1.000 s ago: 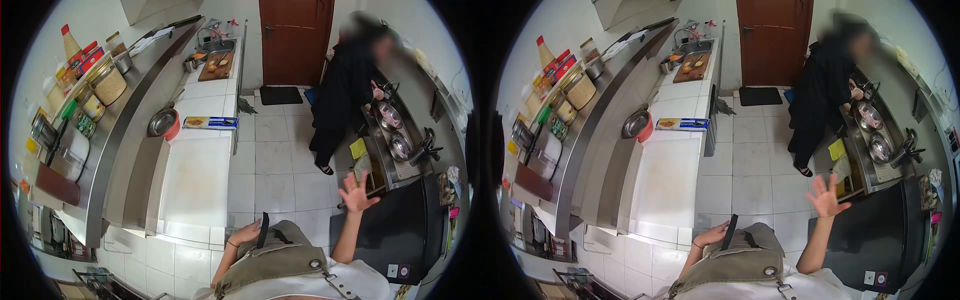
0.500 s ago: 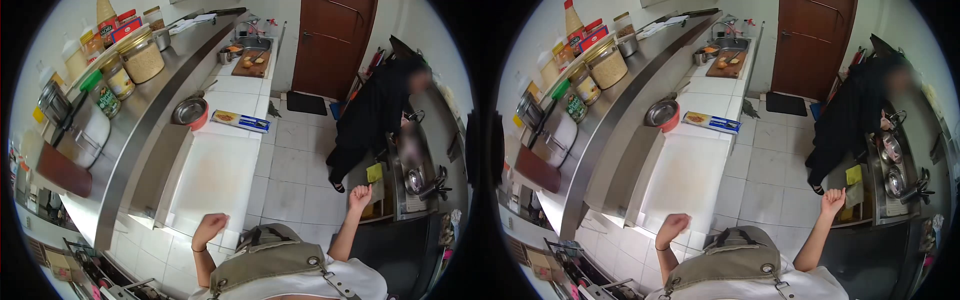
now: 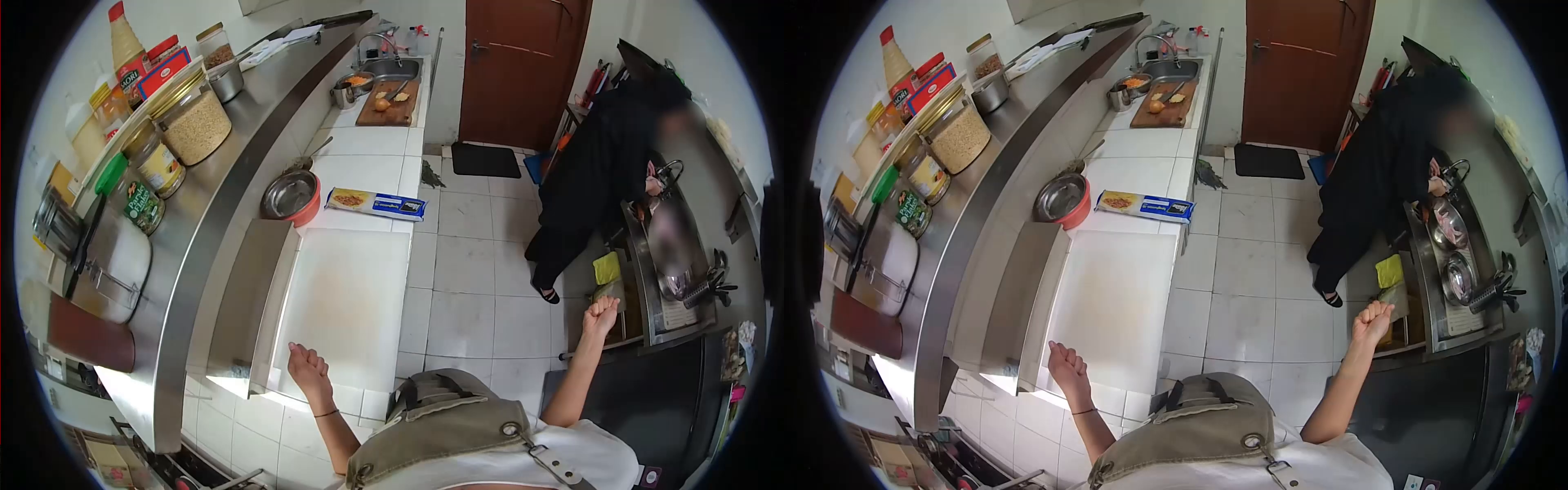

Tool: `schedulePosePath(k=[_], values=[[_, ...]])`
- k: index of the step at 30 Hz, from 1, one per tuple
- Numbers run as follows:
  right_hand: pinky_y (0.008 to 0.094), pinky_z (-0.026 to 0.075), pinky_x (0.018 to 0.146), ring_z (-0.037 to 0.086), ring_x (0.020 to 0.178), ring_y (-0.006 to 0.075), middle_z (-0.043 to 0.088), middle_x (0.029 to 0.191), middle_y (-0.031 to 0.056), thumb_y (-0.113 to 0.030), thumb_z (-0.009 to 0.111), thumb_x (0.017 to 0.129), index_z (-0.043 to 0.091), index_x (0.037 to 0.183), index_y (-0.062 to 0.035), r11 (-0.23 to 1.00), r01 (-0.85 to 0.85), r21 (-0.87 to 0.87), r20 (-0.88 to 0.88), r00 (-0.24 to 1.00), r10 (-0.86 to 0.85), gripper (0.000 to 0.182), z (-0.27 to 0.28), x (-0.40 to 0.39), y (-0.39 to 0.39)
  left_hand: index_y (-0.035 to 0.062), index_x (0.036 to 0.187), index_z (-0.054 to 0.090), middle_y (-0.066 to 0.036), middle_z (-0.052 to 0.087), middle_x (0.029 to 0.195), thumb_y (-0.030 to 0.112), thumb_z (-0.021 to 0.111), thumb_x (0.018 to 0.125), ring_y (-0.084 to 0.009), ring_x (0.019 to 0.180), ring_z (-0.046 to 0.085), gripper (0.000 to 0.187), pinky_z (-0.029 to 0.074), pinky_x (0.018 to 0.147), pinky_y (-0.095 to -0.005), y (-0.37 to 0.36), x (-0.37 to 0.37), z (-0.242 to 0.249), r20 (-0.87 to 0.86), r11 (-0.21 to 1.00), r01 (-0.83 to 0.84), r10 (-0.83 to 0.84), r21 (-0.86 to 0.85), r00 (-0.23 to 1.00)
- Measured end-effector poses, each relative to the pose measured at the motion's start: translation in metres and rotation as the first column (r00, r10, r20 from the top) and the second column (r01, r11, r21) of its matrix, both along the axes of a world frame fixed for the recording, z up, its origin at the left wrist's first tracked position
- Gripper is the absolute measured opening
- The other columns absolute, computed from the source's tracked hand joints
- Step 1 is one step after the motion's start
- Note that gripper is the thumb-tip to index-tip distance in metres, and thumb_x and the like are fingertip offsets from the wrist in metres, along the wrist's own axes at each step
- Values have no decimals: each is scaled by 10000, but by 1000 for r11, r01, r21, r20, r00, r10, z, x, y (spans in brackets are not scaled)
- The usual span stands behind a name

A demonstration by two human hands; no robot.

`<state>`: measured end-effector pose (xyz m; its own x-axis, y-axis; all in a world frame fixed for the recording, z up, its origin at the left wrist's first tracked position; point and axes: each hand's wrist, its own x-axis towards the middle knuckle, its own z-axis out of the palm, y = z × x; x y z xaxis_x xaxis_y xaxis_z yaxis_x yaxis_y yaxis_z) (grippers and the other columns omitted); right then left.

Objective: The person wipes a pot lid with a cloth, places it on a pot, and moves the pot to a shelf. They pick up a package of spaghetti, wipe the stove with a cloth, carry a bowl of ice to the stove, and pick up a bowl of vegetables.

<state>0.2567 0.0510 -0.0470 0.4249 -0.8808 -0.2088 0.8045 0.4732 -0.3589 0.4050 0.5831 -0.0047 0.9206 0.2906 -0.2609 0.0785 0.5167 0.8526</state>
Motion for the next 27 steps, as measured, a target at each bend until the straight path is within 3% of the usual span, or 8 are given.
schedulePosePath(k=[5,7,9,10,13,14,20,27], values=[[220,101,320,103,420,76,183,553,-29,-244,289,966,299,652,-110,998,-45,40,56,997,43,342,-22,3,-13,87,780,459,53,220,565,236,411,932,-41,444,149,218,118,400,-217,11,1,-4,89,997,-52,47,56,995],[215,119,316,126,420,76,221,563,-22,-193,310,960,354,685,-89,995,-73,62,71,995,68,298,-37,5,-24,62,907,515,38,320,631,150,413,915,-45,505,266,135,228,453,-190,14,-4,-7,136,999,-31,25,45,990],[210,163,307,172,422,80,311,616,11,-82,347,930,439,848,-37,955,-214,205,127,973,191,132,-45,10,-28,63,972,521,3,429,761,94,404,903,-72,625,402,140,385,585,-199,12,-5,-11,120,971,-110,86,214,989],[189,254,342,259,469,84,361,680,42,-34,363,914,449,988,-7,957,-259,128,96,964,248,116,-51,10,-26,63,972,521,3,429,761,94,404,903,-72,625,402,140,385,585,-199,11,-7,-12,117,970,-114,90,215,989],[183,346,425,357,540,97,407,722,57,-14,357,912,442,1019,-1,969,-223,102,-23,974,226,137,-39,17,-10,46,1002,513,-86,477,1119,19,398,876,-221,1042,507,173,427,906,-321,9,-12,-17,191,956,-40,-18,292,981],[196,438,542,436,633,126,457,791,78,69,385,847,432,1063,9,959,-285,3,-23,958,285,229,-52,10,-17,44,1002,511,-111,433,1213,-12,405,861,-266,1123,466,185,436,914,-370,10,-13,-20,198,945,-10,-58,326,979],[232,519,712,537,792,179,508,919,121,193,381,667,427,1106,16,981,-191,-18,-169,968,186,476,-44,12,-10,49,962,507,-116,394,1277,-154,280,726,-268,1146,468,386,555,701,-336,-6,-15,1,162,903,-42,-31,428,986],[267,508,844,528,991,218,507,1000,157,184,316,729,401,1140,38,949,-315,-29,-179,935,305,444,-57,23,-9,44,940,496,-119,345,1341,-171,232,640,-258,1146,482,454,564,610,-288,-6,-18,-1,164,851,-89,4,517,986]])
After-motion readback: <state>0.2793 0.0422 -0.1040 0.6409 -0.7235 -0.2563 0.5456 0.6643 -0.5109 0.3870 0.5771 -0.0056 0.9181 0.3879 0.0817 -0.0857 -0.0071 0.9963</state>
